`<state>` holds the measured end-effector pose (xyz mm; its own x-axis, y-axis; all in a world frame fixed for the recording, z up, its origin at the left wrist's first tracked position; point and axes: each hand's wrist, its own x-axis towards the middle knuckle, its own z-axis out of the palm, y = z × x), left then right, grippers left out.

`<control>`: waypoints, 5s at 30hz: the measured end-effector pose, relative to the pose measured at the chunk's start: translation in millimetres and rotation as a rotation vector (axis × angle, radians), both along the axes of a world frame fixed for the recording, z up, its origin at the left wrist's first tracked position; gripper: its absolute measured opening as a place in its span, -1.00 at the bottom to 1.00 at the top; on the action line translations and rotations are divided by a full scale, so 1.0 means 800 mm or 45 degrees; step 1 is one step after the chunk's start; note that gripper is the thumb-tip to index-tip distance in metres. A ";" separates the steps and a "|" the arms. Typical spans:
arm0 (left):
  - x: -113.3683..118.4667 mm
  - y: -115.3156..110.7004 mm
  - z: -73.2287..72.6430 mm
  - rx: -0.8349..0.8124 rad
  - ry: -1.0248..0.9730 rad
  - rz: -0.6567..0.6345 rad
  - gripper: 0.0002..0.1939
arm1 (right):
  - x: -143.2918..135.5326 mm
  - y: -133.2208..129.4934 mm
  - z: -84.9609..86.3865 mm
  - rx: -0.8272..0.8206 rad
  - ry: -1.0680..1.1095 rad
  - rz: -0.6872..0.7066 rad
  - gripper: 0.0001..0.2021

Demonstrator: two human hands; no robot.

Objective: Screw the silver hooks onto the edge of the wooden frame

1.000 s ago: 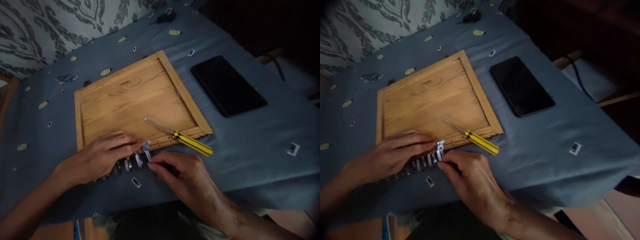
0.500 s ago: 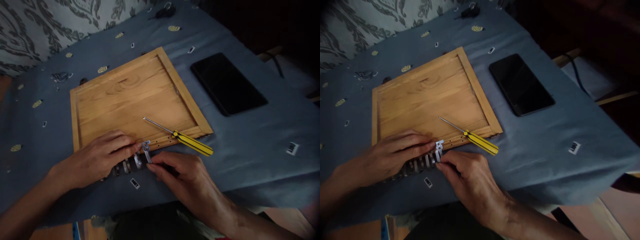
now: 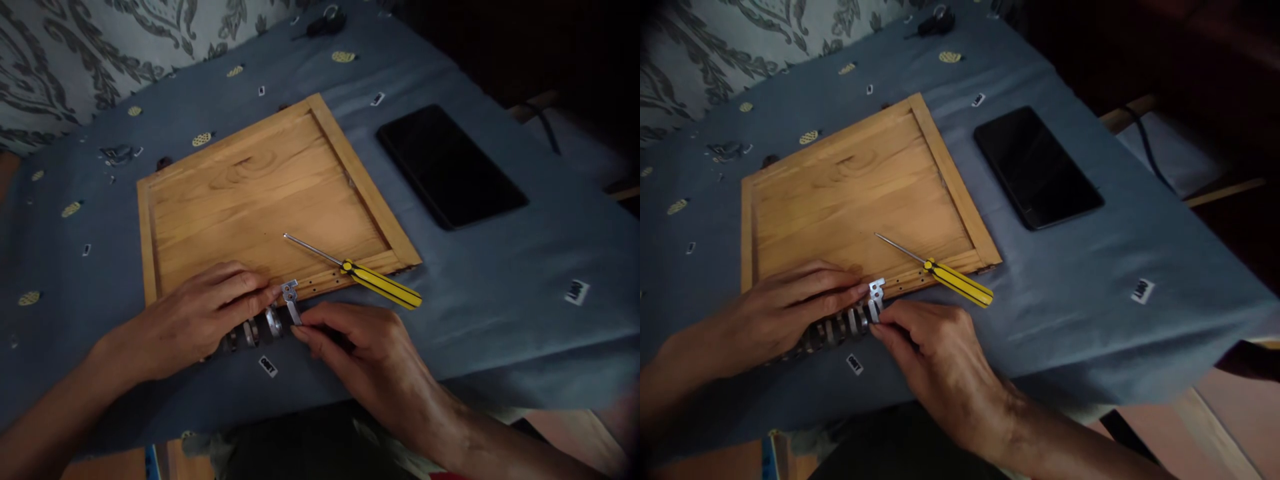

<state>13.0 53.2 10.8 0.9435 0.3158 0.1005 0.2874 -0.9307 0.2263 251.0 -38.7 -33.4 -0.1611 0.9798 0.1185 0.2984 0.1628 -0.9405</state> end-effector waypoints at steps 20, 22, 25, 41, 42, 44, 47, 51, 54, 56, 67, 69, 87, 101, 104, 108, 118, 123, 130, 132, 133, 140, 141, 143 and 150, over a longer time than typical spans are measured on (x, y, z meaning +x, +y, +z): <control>-0.007 -0.006 -0.002 -0.075 0.053 0.040 -0.42 | 0.001 -0.006 -0.001 0.007 0.005 -0.005 -0.86; -0.007 -0.005 -0.002 -0.088 0.055 0.044 -0.41 | 0.001 -0.005 0.000 0.000 0.018 0.002 -0.85; -0.008 -0.005 -0.004 -0.105 0.057 0.052 -0.43 | 0.002 -0.004 0.001 -0.002 0.038 0.010 -0.83; -0.004 -0.006 -0.003 -0.056 0.008 0.071 -0.52 | 0.002 -0.006 0.000 -0.049 0.078 0.038 -0.83; -0.004 -0.006 -0.004 -0.052 0.001 0.072 -0.52 | 0.003 -0.005 0.001 -0.049 0.075 0.037 -0.83; -0.005 -0.006 -0.005 -0.056 -0.004 0.073 -0.51 | 0.003 -0.005 0.001 -0.062 0.067 0.034 -0.83; -0.006 -0.007 -0.005 -0.067 -0.005 0.080 -0.50 | 0.002 -0.005 0.000 -0.069 0.055 0.031 -0.83; -0.002 -0.008 -0.003 -0.054 0.008 0.087 -0.54 | 0.001 -0.005 -0.001 -0.063 0.060 0.024 -0.83; 0.001 -0.007 -0.002 -0.017 0.005 0.062 -0.60 | 0.000 -0.006 -0.001 -0.037 0.053 0.027 -0.82; 0.002 -0.007 -0.002 -0.008 0.000 0.054 -0.60 | 0.001 -0.005 0.000 -0.012 0.049 0.030 -0.83; -0.004 -0.008 -0.001 -0.087 0.057 0.070 -0.51 | 0.001 -0.006 0.001 -0.028 0.032 0.046 -0.82; -0.004 -0.008 0.000 -0.050 0.059 0.063 -0.54 | 0.001 -0.005 0.001 -0.024 0.030 0.048 -0.83; 0.002 -0.008 0.000 0.013 0.043 0.036 -0.61 | 0.002 -0.002 0.001 0.036 0.007 0.033 -0.83; 0.000 -0.009 0.004 0.010 0.089 0.031 -0.60 | 0.001 -0.003 0.000 -0.001 0.014 0.046 -0.84; 0.000 -0.009 0.006 0.023 0.120 0.031 -0.59 | 0.001 -0.003 0.000 -0.016 0.017 0.050 -0.83; 0.004 -0.007 0.008 0.063 0.146 0.006 -0.60 | 0.000 -0.005 0.000 -0.019 0.028 0.050 -0.83; 0.003 -0.009 0.004 0.083 0.061 0.021 -0.63 | 0.002 -0.006 -0.001 -0.063 0.070 0.049 -0.81; 0.003 -0.009 0.005 -0.001 0.054 0.032 -0.61 | 0.002 -0.005 0.003 -0.097 0.070 0.056 -0.81; 0.002 -0.008 0.006 0.013 0.051 0.023 -0.61 | 0.003 -0.003 0.002 -0.094 0.068 0.055 -0.80; 0.002 -0.008 0.007 0.000 0.080 0.027 -0.59 | 0.004 -0.003 0.003 -0.081 0.063 0.051 -0.80; 0.002 -0.008 0.007 -0.006 0.084 0.029 -0.59 | 0.004 -0.003 0.003 -0.077 0.056 0.052 -0.79; 0.000 -0.008 0.005 -0.029 0.086 0.041 -0.57 | 0.002 -0.003 0.002 -0.055 0.039 0.053 -0.80; 0.000 -0.008 0.005 -0.028 0.081 0.041 -0.56 | 0.003 -0.003 0.001 -0.057 0.040 0.053 -0.80; -0.001 -0.008 0.004 -0.042 0.081 0.044 -0.55 | 0.003 -0.003 0.001 -0.068 0.043 0.052 -0.80; 0.000 -0.008 0.005 -0.043 0.074 0.038 -0.56 | 0.003 -0.005 0.001 -0.095 0.048 0.057 -0.80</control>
<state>13.1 46.9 14.9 0.9375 0.3463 0.0347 0.3286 -0.9137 0.2392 253.2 -42.5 -32.7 -0.2020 0.9780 0.0522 0.2565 0.1043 -0.9609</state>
